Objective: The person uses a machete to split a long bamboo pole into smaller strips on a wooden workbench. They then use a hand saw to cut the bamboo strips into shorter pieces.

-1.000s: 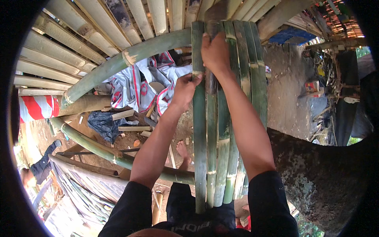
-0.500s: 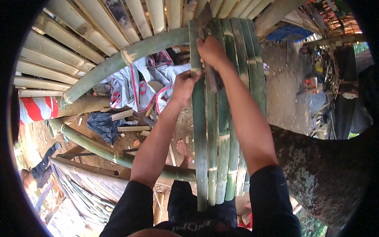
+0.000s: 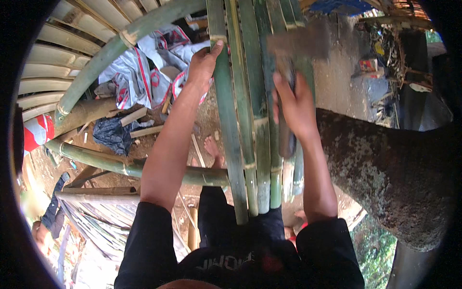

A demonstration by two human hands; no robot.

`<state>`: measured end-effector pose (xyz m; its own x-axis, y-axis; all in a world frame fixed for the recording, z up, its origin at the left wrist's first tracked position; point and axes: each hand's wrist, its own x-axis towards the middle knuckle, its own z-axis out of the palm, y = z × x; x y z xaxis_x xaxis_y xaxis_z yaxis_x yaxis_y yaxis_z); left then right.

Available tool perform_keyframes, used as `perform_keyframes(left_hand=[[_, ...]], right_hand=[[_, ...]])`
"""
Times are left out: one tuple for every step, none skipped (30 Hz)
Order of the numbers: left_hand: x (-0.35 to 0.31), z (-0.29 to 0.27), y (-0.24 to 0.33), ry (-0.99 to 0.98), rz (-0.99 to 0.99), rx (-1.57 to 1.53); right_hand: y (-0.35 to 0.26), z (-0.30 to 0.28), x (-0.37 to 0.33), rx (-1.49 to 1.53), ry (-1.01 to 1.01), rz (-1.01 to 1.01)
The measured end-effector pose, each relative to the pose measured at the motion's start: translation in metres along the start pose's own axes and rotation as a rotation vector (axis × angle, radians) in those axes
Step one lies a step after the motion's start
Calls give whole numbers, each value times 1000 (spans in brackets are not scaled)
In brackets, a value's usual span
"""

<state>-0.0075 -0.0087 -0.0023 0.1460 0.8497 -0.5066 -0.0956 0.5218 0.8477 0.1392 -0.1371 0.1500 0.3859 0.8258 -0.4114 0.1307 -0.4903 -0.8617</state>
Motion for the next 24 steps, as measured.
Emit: perform_keyframes(left_hand=[[-10,2,-4,-2,4,24],[-15,5,-7,-12,13,49],[-22,6,-8,-21,19,74],[-33,7,4,-21,2,12],[-14,5,-10,33,60,152],[-16,7,-6,43,51,83],[-34,12,19,14,-61,168],[-24,0,-4,-30,34,175],[-33,6,-1,-117,-85,-28],[-45,13,3,-109,-152,-48],[-64,16,7,-90,-229,-61],[-69,22,7,-95,-282,-78],[-62,13,-1,-129,-235,-47],[-54,4,-7,-190,-268,-117],[-50,4,-6,-264,-302,-192],[-56,9,0,-189,-219,-76],[-61,9,-3,-192,-239,-79],[-61,6,-3,-200,-241,-93],[-75,11,3,-204,-257,-95],[-97,13,5,-176,-222,16],[-109,8,-2,-87,-35,162],[-125,-2,-17,11,150,308],[-141,-19,-33,115,330,462],[-161,-25,-55,199,654,725]], right_hand=[[15,-13,-32,-55,10,35],[31,-25,-59,-109,25,68],[53,-36,-84,-149,53,108],[61,-41,-110,-129,52,167],[64,-44,-129,-110,52,226],[68,-47,-143,-76,80,275],[74,-49,-157,-38,116,333],[75,-51,-177,-13,125,391],[79,-52,-184,-5,134,405],[81,-53,-190,1,144,423],[81,-56,-204,8,144,452],[85,-56,-208,26,141,437],[83,-56,-214,18,121,442],[81,-57,-220,9,99,445],[81,-58,-223,-1,90,450],[84,-58,-228,25,83,419],[84,-61,-236,26,68,424],[82,-63,-241,20,58,412],[84,-67,-246,24,45,414],[86,-70,-250,11,48,414],[91,-77,-256,-12,18,386],[96,-84,-263,-36,-19,355],[100,-88,-267,-58,-61,324],[108,-92,-276,-80,-55,329]])
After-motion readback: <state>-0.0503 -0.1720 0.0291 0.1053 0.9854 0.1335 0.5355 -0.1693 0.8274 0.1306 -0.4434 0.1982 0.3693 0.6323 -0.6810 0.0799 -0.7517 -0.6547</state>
